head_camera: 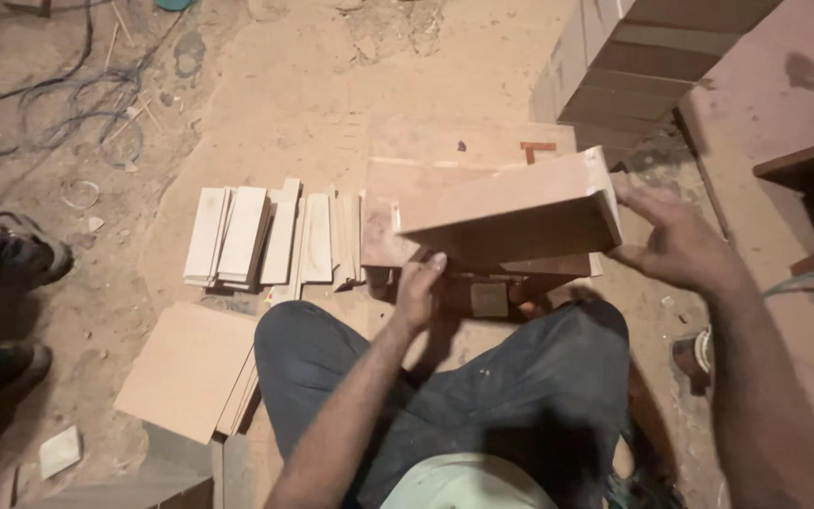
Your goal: The person assembles a small wooden box by applying glue to thin wooden strips and attaching them to a larger wooden panel. They use a pneumatic nail gun to secure the pieces and repeatedly check alignment while sitting on the floor.
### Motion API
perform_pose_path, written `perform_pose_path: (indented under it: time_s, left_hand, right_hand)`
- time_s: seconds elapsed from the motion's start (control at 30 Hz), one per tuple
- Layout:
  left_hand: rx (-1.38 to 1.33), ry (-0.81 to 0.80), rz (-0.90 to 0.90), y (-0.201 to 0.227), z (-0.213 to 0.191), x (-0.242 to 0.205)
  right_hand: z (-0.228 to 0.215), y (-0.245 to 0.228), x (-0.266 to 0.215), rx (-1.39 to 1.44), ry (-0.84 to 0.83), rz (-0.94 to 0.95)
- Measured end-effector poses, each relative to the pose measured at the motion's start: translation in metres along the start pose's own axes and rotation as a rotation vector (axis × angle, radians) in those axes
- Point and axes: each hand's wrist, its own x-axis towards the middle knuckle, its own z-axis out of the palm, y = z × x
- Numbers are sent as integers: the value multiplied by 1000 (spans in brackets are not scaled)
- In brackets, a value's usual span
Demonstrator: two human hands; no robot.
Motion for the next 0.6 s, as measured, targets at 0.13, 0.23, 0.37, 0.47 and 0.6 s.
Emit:
perform_pose_path:
  time_s: [0.13,0.23,0.37,0.47,0.6]
  left_hand:
    - [-123,230,-31,-31,10,-8]
    - [-185,252,29,-34,19,-8]
    - [216,379,-209,-19,25,-7]
    - [453,269,-197,-12,28,-20]
    - [405,216,-187,-4,32,-39]
  right_hand:
    - [-39,-26,11,-140,41,-231]
    - [-48,-48,24,-108,9,-239]
    - [-46,-70,41,-164,3,-293]
    - [-45,-83,51,-155,-17,-365]
    - [-39,-104,64,-59,-4,-489]
